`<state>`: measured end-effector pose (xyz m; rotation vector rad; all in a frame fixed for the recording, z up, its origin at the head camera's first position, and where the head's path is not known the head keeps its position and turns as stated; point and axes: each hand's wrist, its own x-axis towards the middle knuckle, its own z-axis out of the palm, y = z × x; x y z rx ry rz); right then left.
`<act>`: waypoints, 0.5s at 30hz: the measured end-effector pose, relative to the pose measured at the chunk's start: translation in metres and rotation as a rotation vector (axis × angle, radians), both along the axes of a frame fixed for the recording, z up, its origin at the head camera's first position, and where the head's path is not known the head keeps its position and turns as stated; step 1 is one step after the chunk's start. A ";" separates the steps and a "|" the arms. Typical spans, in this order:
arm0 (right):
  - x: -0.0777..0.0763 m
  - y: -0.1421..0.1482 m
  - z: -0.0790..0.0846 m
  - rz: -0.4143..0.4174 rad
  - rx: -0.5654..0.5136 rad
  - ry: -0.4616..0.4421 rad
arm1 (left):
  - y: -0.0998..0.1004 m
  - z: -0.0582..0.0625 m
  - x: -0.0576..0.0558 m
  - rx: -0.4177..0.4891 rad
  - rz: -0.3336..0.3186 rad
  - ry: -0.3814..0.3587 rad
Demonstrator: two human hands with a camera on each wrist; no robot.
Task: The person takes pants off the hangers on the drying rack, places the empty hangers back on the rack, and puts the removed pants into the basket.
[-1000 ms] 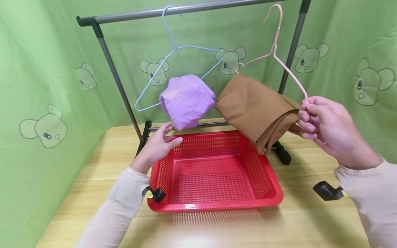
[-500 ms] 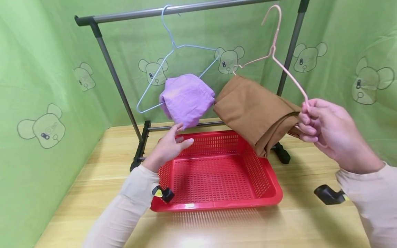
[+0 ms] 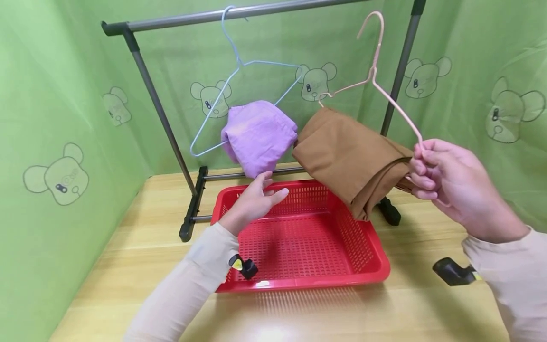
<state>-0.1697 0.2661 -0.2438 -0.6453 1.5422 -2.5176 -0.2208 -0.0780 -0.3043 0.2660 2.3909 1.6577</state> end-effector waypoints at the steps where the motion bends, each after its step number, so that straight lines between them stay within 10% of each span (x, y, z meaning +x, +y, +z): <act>1: 0.000 0.000 0.000 -0.002 0.004 0.000 | 0.002 0.000 -0.001 0.009 0.005 -0.009; 15: 0.003 -0.003 0.000 0.015 -0.002 0.006 | 0.027 -0.011 -0.013 0.088 0.047 -0.117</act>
